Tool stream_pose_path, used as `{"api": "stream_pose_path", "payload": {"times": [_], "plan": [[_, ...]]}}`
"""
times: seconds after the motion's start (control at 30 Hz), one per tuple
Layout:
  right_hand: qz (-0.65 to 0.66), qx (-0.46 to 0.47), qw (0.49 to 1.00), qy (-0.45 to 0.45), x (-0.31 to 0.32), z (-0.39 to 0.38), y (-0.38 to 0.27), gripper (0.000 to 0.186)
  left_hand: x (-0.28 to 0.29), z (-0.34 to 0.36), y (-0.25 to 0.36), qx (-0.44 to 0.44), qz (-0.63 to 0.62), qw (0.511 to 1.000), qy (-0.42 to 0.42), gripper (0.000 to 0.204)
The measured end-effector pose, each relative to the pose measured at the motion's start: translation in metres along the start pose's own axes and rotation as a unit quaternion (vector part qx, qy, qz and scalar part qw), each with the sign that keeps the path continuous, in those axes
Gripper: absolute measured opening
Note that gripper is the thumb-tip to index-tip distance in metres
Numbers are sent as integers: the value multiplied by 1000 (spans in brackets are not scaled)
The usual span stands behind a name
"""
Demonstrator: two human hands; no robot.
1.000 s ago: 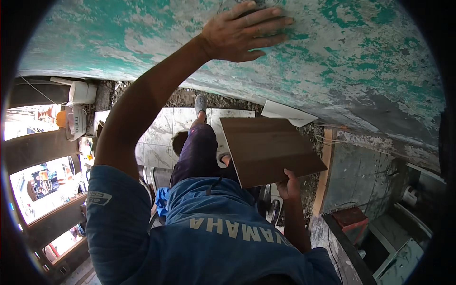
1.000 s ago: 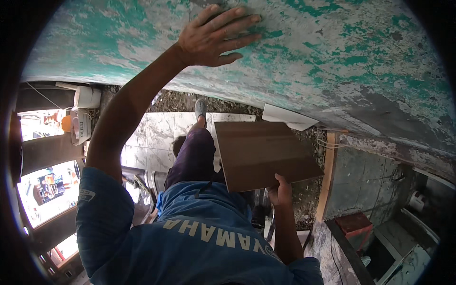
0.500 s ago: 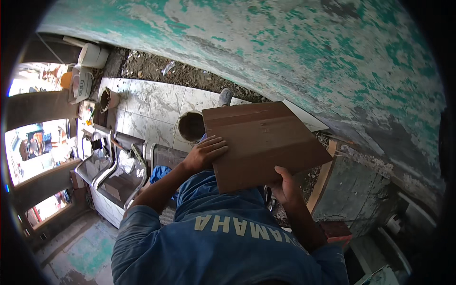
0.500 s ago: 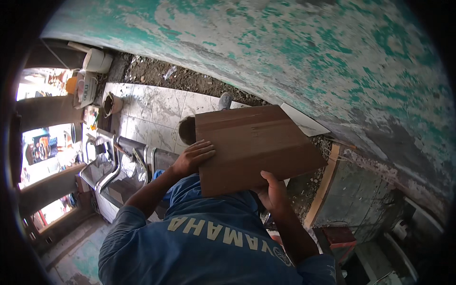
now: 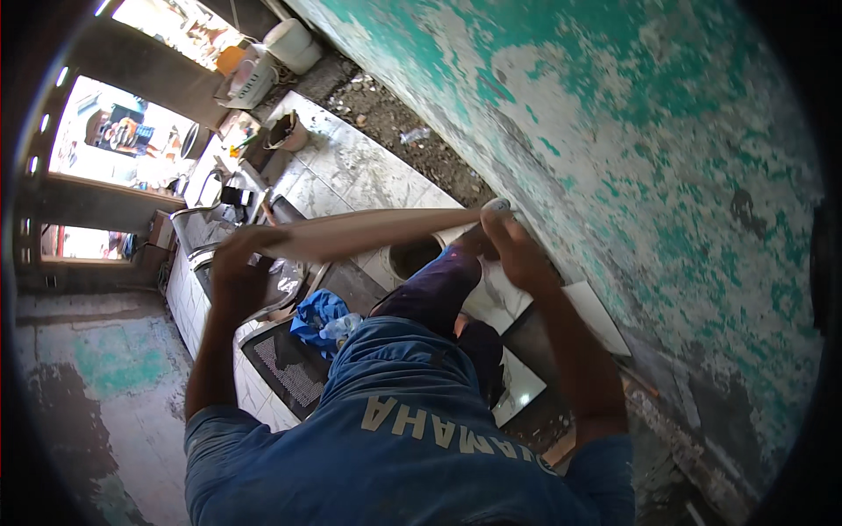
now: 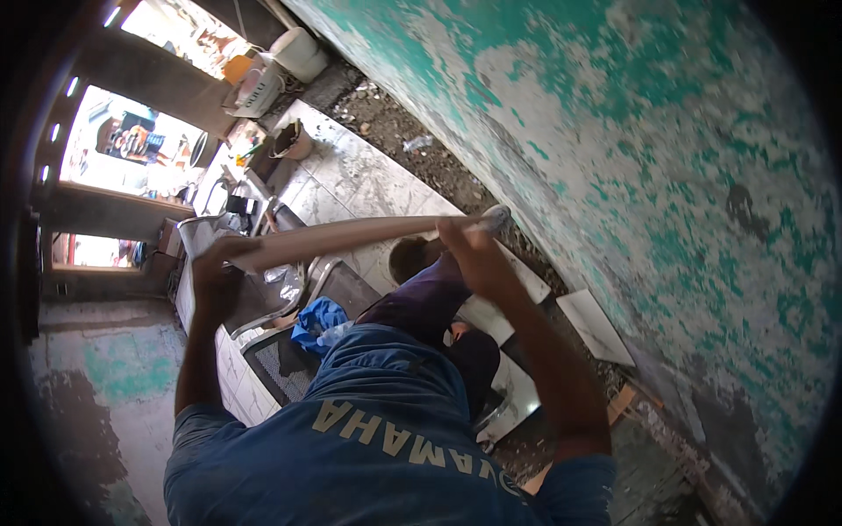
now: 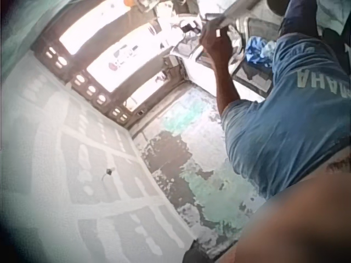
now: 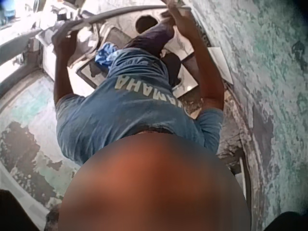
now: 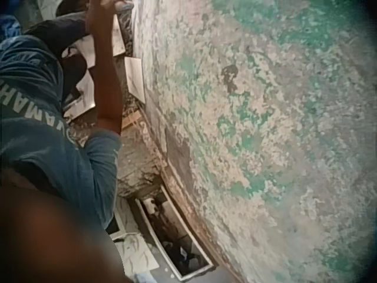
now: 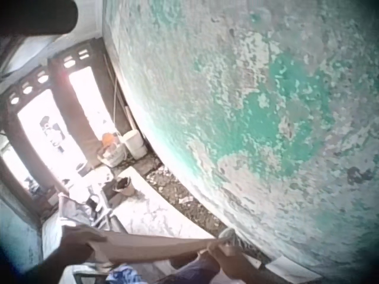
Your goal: Placing and leveling floor tiles using a mallet and level tool.
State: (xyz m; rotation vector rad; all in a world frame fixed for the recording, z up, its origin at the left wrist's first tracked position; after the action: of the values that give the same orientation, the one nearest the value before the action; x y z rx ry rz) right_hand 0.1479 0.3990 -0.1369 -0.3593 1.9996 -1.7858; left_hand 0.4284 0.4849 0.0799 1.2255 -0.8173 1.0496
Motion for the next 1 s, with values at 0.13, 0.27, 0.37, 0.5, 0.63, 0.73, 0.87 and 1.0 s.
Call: {"api": "stream_pose_path", "payload": {"times": [0.13, 0.27, 0.37, 0.5, 0.63, 0.73, 0.87, 1.0], "plan": [[-684, 399, 559, 247, 69, 66, -137, 69, 81, 34, -41, 176, 81, 975, 105, 21], [-866, 228, 400, 194, 145, 107, -80, 75, 103, 86, -121, 232, 85, 958, 146, 23], [-879, 176, 376, 235, 148, 120, -76, 69, 102, 102, -213, 270, 41, 947, 168, 24], [-850, 149, 358, 357, 130, 136, -67, 67, 78, 131, -319, 356, 6, 913, 197, 21], [-756, 287, 526, 262, 1, 289, -38, 77, 15, 184, -431, 440, -5, 888, 135, 22], [-771, 293, 521, 219, -30, 456, -47, 74, -29, 240, -494, 460, -22, 882, 105, 18], [-929, 120, 315, 154, 3, 542, -26, 66, -48, 286, -534, 490, -137, 852, 122, 14], [-955, -17, 283, 81, 6, 562, -14, 66, -46, 326, -583, 498, -160, 838, 157, 15]]}}
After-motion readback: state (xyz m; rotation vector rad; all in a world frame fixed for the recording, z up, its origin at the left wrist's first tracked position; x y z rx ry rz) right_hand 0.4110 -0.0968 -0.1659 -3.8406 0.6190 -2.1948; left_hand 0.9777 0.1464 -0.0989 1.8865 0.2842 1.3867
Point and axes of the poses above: each hand's wrist, its own z-axis towards the middle knuckle, its own x-axis out of the back of the hand, y = z × x, the point moved 9 cm from there along z, towards the middle knuckle, and after that the axes turned 14 degrees about x, right-handed, at the moved point
